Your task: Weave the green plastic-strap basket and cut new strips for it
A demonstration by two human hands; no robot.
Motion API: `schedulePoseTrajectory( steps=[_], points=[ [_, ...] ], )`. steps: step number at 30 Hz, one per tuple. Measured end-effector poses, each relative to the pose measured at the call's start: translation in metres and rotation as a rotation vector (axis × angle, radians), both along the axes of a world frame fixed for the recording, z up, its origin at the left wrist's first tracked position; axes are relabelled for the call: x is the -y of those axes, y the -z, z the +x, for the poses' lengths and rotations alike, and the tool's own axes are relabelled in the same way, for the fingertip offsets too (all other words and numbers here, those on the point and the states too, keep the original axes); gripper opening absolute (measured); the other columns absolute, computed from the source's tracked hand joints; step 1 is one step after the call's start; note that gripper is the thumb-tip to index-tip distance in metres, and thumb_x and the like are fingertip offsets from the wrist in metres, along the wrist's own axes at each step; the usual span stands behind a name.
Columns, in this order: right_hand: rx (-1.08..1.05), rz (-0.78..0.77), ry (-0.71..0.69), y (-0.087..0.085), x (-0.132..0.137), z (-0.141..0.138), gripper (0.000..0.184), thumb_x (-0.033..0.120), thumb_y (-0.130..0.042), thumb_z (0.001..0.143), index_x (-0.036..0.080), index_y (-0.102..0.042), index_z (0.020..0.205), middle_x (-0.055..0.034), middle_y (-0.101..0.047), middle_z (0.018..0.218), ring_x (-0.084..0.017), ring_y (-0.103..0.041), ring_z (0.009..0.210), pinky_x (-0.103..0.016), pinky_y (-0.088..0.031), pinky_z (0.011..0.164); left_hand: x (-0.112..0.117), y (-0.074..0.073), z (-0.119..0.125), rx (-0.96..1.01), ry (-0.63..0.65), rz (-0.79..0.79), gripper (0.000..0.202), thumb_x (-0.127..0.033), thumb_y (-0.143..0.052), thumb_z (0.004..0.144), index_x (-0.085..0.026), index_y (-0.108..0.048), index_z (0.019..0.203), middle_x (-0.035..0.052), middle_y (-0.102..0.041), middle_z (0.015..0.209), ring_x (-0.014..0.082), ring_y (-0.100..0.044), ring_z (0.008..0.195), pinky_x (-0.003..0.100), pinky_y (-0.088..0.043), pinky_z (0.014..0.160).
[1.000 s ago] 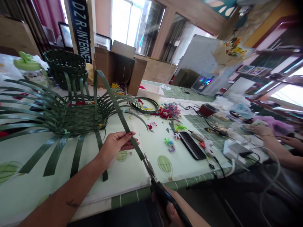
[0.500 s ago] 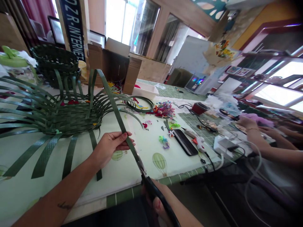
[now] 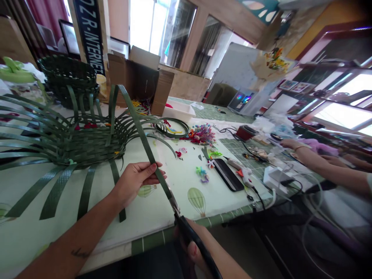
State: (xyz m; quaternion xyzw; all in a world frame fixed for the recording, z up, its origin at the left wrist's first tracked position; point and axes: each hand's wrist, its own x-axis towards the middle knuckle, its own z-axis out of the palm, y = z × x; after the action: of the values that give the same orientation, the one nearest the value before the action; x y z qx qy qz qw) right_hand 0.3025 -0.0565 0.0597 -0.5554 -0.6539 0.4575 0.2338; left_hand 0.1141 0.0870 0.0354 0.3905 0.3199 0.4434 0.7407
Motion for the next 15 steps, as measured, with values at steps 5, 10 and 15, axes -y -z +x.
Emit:
schedulePoseTrajectory(
  steps=[5,10,15],
  points=[
    [0.007,0.001,0.009,-0.007,-0.004,-0.004,0.066,0.074,-0.034,0.079,0.016,-0.058,0.098,-0.0098,-0.061,0.089,-0.023,-0.053,0.082,-0.031,-0.043,0.074,0.000,-0.001,0.000,0.012,0.001,-0.016,0.025,-0.032,-0.070,0.075,-0.011,-0.069,0.090,0.0090,-0.072,0.082,0.0194,-0.069,0.080,0.027,-0.057,0.073],
    [0.018,0.004,0.043,-0.012,-0.010,-0.008,0.059,0.072,-0.035,0.080,0.017,-0.056,0.087,-0.0072,-0.056,0.081,-0.021,-0.049,0.077,-0.028,-0.041,0.068,-0.001,-0.005,-0.004,0.091,-0.018,0.012,0.024,-0.032,-0.070,0.075,-0.014,-0.069,0.090,0.0073,-0.072,0.082,0.0187,-0.069,0.080,0.028,-0.055,0.074],
    [-0.067,-0.038,-0.010,0.001,-0.029,-0.013,0.061,0.076,-0.034,0.077,0.017,-0.047,0.076,-0.0021,-0.047,0.070,-0.014,-0.041,0.065,-0.024,-0.034,0.057,-0.007,-0.007,-0.011,0.126,-0.109,0.033,0.023,-0.034,-0.069,0.076,-0.014,-0.070,0.090,0.0067,-0.072,0.082,0.0181,-0.067,0.086,0.026,-0.053,0.077]
  ],
)
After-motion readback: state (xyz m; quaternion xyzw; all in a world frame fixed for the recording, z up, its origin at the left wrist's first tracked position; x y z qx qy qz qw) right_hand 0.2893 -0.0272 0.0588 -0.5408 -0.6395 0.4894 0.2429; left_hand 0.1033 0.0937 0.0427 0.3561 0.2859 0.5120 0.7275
